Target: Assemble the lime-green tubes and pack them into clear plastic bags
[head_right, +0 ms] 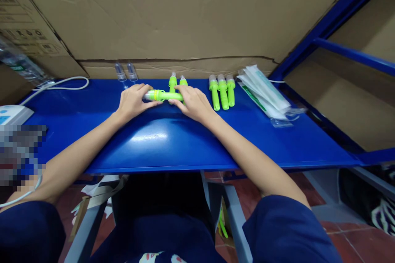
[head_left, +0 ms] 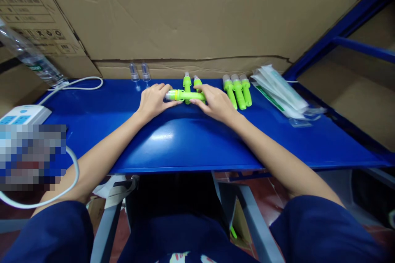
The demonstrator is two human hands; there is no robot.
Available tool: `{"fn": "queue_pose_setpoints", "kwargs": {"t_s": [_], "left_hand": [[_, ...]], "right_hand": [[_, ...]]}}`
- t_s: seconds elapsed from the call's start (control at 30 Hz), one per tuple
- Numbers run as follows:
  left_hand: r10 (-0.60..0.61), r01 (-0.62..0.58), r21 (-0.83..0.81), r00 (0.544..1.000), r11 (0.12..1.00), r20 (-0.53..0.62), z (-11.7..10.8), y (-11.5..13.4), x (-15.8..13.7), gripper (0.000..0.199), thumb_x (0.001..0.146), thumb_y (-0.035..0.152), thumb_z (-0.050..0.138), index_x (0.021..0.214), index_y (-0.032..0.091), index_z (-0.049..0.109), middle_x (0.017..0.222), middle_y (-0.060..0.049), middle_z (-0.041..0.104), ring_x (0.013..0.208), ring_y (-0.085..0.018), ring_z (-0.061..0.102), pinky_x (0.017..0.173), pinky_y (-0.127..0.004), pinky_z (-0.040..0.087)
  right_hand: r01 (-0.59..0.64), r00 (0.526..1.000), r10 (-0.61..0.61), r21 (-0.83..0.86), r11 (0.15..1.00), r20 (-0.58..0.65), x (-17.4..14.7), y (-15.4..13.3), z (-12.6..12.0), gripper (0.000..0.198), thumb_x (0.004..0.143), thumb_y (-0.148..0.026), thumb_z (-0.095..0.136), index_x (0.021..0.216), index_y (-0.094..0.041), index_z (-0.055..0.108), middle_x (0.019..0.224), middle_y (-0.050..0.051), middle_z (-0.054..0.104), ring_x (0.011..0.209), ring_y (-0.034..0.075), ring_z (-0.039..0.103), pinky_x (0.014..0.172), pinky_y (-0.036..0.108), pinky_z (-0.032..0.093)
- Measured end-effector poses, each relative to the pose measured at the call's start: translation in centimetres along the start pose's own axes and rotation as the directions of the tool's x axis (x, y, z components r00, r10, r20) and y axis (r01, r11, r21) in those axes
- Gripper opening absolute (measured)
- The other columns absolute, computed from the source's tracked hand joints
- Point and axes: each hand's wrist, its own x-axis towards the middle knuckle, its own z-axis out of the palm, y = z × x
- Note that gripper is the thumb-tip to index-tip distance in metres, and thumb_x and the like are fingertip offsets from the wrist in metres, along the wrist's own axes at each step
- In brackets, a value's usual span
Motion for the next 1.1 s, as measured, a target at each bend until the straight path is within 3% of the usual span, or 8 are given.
{"fn": "queue_pose_setpoints", "kwargs": {"t_s": [0.13,0.3,0.5,0.63,0.73,0.8,0.93,1.1], "left_hand": [[-0.125,0.125,-0.087,0.992,0.988,0.01,-0.3,-1.6,0.2,0.057,0.089,0.07,0.069,0.117,0.02,0.072,0.112,-0.01,0.078,0.103,-0.029,0.071,0.078,-0.03,0.045],[-0.091,0.099,-0.191,0.995,0.977,0.048,0.1,-2.9,0.1,0.059,0.084,0.073,0.069,0.113,0.021,0.073,0.109,-0.008,0.079,0.098,-0.027,0.071,0.08,-0.031,0.046],[-0.112,0.114,-0.036,0.992,0.993,0.063,-0.6,-2.5,0.0,0.053,0.08,0.067,0.076,0.107,0.021,0.074,0.107,-0.01,0.079,0.101,-0.03,0.072,0.074,-0.031,0.044],[-0.172,0.162,0.086,0.979,0.983,0.113,-1.0,-1.4,0.0,0.032,0.087,0.05,0.069,0.099,0.022,0.076,0.1,-0.01,0.08,0.097,-0.031,0.073,0.068,-0.032,0.04],[-0.177,0.161,0.139,0.978,0.977,0.109,-1.0,-0.4,-0.2,0.027,0.091,0.041,0.061,0.099,0.021,0.076,0.099,-0.011,0.08,0.093,-0.031,0.073,0.066,-0.033,0.039],[-0.156,0.139,0.171,0.983,0.975,0.091,-1.0,0.1,-0.3,0.026,0.093,0.032,0.055,0.102,0.021,0.076,0.102,-0.012,0.08,0.093,-0.031,0.073,0.066,-0.034,0.04],[-0.158,0.131,0.218,0.981,0.967,0.112,-1.4,0.4,-0.1,0.028,0.09,0.025,0.053,0.104,0.021,0.076,0.102,-0.014,0.08,0.095,-0.034,0.073,0.066,-0.036,0.042],[-0.266,0.238,0.174,0.951,0.956,0.159,-2.3,-0.1,0.6,0.031,0.085,0.038,0.061,0.102,0.02,0.078,0.094,-0.016,0.079,0.091,-0.038,0.073,0.069,-0.038,0.047]], "right_hand": [[0.001,0.996,0.004,0.056,0.998,-0.09,0.0,1.7,0.2,0.042,0.106,-0.045,0.047,0.132,-0.014,0.059,0.126,0.021,0.07,0.11,0.034,0.069,0.093,0.047,0.055],[0.048,0.994,-0.04,0.078,0.996,-0.1,-0.4,2.0,0.8,0.039,0.107,-0.047,0.043,0.12,-0.016,0.062,0.111,0.017,0.073,0.096,0.029,0.07,0.083,0.04,0.056],[0.015,0.999,-0.014,0.029,0.999,-0.039,-0.8,1.1,1.0,0.039,0.106,-0.046,0.043,0.11,-0.016,0.066,0.097,0.014,0.075,0.082,0.025,0.069,0.072,0.034,0.049],[-0.101,0.993,0.111,0.234,0.967,-0.03,-0.6,0.6,0.7,0.046,0.105,-0.054,0.04,0.086,-0.019,0.063,0.074,0.007,0.067,0.066,0.02,0.059,0.064,0.031,0.04],[-0.254,0.961,0.275,0.464,0.849,0.024,-0.1,0.4,0.3,0.062,0.104,-0.069,0.037,0.068,-0.021,0.053,0.057,0.001,0.05,0.055,0.014,0.045,0.058,0.029,0.033],[-0.402,0.913,0.356,0.59,0.701,0.199,0.2,0.5,0.2,0.068,0.101,-0.075,0.038,0.064,-0.02,0.053,0.052,-0.002,0.04,0.049,0.011,0.036,0.052,0.027,0.029],[-0.568,0.823,0.318,0.659,0.493,0.472,0.5,0.9,0.7,0.07,0.099,-0.08,0.039,0.07,-0.018,0.056,0.051,-0.006,0.035,0.044,0.009,0.027,0.046,0.026,0.025],[-0.209,0.974,0.225,0.482,0.851,0.027,0.3,0.7,0.5,0.058,0.103,-0.071,0.043,0.114,-0.017,0.061,0.086,0.006,0.064,0.068,0.017,0.057,0.067,0.03,0.049]]}}
